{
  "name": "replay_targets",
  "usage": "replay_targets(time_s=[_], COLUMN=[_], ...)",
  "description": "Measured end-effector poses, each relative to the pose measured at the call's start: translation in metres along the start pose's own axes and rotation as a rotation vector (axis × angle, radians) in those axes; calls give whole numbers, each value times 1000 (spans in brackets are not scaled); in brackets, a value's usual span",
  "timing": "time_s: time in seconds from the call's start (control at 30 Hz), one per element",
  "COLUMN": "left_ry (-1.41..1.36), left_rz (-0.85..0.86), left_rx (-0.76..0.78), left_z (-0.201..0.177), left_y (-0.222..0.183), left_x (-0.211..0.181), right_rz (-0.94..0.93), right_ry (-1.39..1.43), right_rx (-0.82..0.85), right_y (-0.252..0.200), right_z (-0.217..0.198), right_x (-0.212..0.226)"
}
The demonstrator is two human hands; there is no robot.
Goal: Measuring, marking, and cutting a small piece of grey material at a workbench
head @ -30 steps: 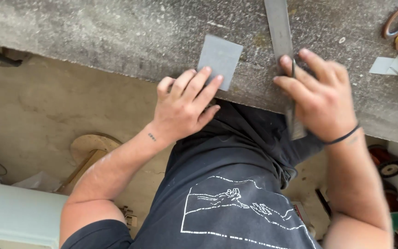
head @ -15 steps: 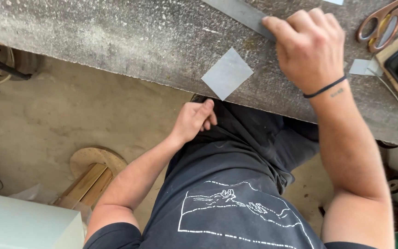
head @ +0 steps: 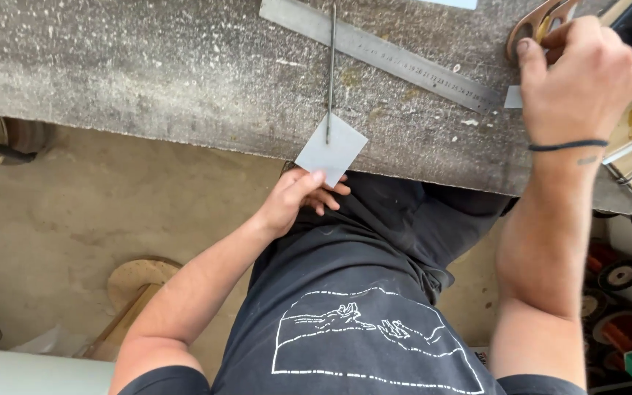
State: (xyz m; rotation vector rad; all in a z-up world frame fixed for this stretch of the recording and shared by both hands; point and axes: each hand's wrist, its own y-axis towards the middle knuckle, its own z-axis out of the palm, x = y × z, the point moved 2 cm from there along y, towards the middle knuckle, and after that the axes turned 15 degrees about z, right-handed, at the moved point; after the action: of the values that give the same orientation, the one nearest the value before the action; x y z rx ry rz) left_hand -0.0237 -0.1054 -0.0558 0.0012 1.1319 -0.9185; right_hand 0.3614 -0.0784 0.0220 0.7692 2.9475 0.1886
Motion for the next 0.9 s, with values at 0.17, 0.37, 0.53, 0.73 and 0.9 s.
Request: replay_targets(time_s=[0.17,0.37,0.53,0.73,0.9], left_ry=[133,359,151,164,242], left_rz=[-7,3,187,370,477], left_rx=[-53,91,168,168,141], left_z=[20,31,52,78,97], left_y=[-1,-19,-12,25,56], left_x=[5,-6,-27,-63,-72], right_rz=[60,223,507,113,567], right_ry=[117,485,1020,1395,1627], right_rx=[255,545,737,531,627], right_y=[32,32,-28,-197,-299], right_z=[49,45,2,4,48], right_x=[-39,-40,-39,2,16])
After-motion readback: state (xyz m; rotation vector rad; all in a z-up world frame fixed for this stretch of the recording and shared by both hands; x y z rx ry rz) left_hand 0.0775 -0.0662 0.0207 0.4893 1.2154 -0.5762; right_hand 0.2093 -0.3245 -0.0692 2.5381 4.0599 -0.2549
